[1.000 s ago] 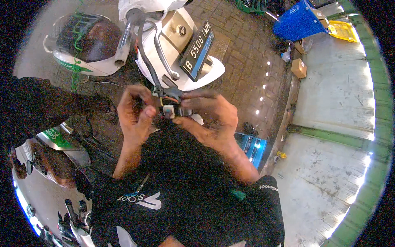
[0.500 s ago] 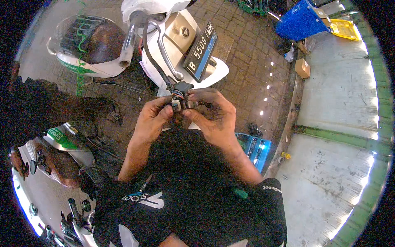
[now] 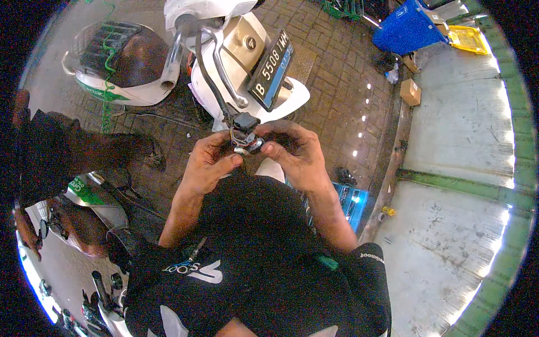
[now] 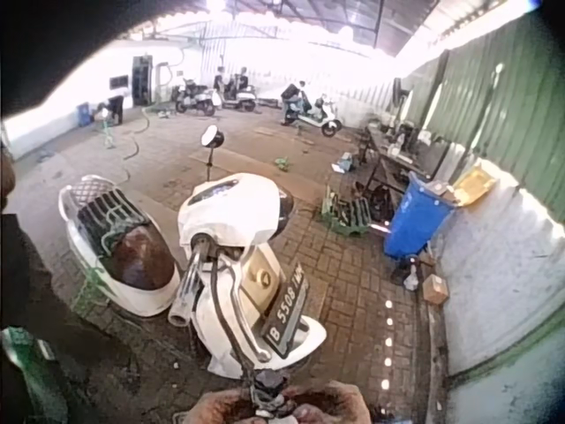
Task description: The person repairs the electrical wiring on the front of a white scooter, using a screwdriver to manipulate a small black connector and inspecting the wire connections by hand while another person assists.
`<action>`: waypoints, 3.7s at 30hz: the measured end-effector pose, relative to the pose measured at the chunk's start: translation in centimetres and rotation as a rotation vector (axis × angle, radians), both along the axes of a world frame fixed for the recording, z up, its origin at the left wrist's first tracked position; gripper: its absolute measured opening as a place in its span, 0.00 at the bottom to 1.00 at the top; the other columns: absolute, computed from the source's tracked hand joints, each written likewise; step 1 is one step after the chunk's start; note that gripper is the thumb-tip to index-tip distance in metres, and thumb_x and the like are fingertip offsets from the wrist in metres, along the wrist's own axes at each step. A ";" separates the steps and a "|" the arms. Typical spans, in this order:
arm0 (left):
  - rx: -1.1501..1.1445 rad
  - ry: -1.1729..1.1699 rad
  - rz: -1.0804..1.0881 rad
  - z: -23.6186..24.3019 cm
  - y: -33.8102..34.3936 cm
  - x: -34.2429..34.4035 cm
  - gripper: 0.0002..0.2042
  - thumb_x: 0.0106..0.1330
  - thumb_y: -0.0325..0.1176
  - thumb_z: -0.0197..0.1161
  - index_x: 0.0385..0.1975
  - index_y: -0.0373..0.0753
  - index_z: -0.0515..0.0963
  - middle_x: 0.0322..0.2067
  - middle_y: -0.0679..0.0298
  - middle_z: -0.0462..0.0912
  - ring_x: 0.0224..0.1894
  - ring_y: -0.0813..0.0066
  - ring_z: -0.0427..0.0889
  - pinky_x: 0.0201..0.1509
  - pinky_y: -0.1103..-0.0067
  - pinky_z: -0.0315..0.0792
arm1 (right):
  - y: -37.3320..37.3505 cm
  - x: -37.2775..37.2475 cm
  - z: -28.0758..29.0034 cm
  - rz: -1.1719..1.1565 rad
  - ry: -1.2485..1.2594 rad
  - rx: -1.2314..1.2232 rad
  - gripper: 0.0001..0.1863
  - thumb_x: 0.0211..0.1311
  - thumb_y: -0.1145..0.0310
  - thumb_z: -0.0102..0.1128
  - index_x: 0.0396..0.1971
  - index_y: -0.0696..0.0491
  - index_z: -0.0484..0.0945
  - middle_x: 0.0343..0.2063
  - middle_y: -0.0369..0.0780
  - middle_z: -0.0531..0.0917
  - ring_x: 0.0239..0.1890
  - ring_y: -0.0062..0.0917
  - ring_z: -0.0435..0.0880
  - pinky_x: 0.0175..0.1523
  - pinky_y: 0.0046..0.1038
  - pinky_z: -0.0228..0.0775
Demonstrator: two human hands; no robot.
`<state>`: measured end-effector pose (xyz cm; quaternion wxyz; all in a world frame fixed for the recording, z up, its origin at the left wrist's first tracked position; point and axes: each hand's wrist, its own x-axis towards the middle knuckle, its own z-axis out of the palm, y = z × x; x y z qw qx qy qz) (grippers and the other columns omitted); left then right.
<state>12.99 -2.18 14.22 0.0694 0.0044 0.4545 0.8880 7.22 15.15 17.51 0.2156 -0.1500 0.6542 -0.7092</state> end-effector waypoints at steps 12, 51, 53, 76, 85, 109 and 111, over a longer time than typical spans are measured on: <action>0.020 0.077 -0.067 0.4 -0.6 -0.3 0.13 0.56 0.22 0.56 0.42 0.31 0.70 0.36 0.67 0.74 0.37 0.85 0.70 0.41 0.87 0.65 | -0.2 -0.4 0.4 0.034 -0.020 -0.016 0.16 0.45 0.71 0.65 0.35 0.60 0.74 0.35 0.41 0.78 0.39 0.22 0.75 0.47 0.23 0.66; 0.009 -0.042 0.047 4.9 -1.3 0.4 0.24 0.48 0.43 0.66 0.38 0.30 0.71 0.35 0.58 0.76 0.35 0.75 0.77 0.37 0.80 0.72 | -1.2 0.3 2.9 0.059 -0.058 -0.207 0.21 0.48 0.62 0.63 0.37 0.63 0.74 0.34 0.42 0.79 0.37 0.23 0.76 0.45 0.24 0.67; -0.010 -0.030 0.051 5.1 -1.5 0.4 0.25 0.48 0.44 0.66 0.38 0.30 0.69 0.34 0.58 0.76 0.35 0.73 0.77 0.37 0.78 0.73 | -1.2 0.4 2.9 0.055 -0.060 -0.217 0.21 0.48 0.63 0.64 0.37 0.63 0.74 0.34 0.42 0.79 0.37 0.23 0.76 0.45 0.23 0.67; 0.023 0.022 0.142 5.9 -1.5 0.1 0.14 0.53 0.37 0.64 0.24 0.31 0.73 0.23 0.64 0.77 0.24 0.85 0.72 0.27 0.88 0.66 | -2.0 1.3 4.3 0.057 -0.078 -0.104 0.20 0.50 0.68 0.62 0.41 0.62 0.71 0.36 0.43 0.78 0.37 0.23 0.77 0.43 0.22 0.68; -0.230 -0.004 0.188 7.3 -0.8 -1.1 0.14 0.54 0.36 0.63 0.14 0.33 0.72 0.13 0.66 0.74 0.16 0.88 0.70 0.18 0.89 0.63 | -2.8 1.7 4.8 -0.064 0.287 -0.039 0.20 0.47 0.77 0.62 0.43 0.61 0.69 0.38 0.44 0.77 0.37 0.25 0.78 0.41 0.24 0.72; -0.198 0.084 0.233 7.8 -0.9 -0.9 0.14 0.58 0.36 0.58 0.16 0.33 0.73 0.13 0.67 0.74 0.16 0.87 0.70 0.18 0.89 0.63 | -2.3 1.7 4.5 -0.008 0.082 0.016 0.23 0.48 0.68 0.64 0.43 0.61 0.67 0.34 0.41 0.78 0.35 0.22 0.78 0.41 0.22 0.70; -0.195 0.071 0.227 7.7 -1.0 -1.0 0.14 0.59 0.36 0.58 0.16 0.33 0.73 0.13 0.67 0.74 0.16 0.87 0.70 0.18 0.89 0.63 | -2.6 1.6 4.9 -0.009 0.089 -0.014 0.23 0.48 0.68 0.63 0.43 0.61 0.67 0.33 0.41 0.78 0.35 0.21 0.78 0.40 0.22 0.70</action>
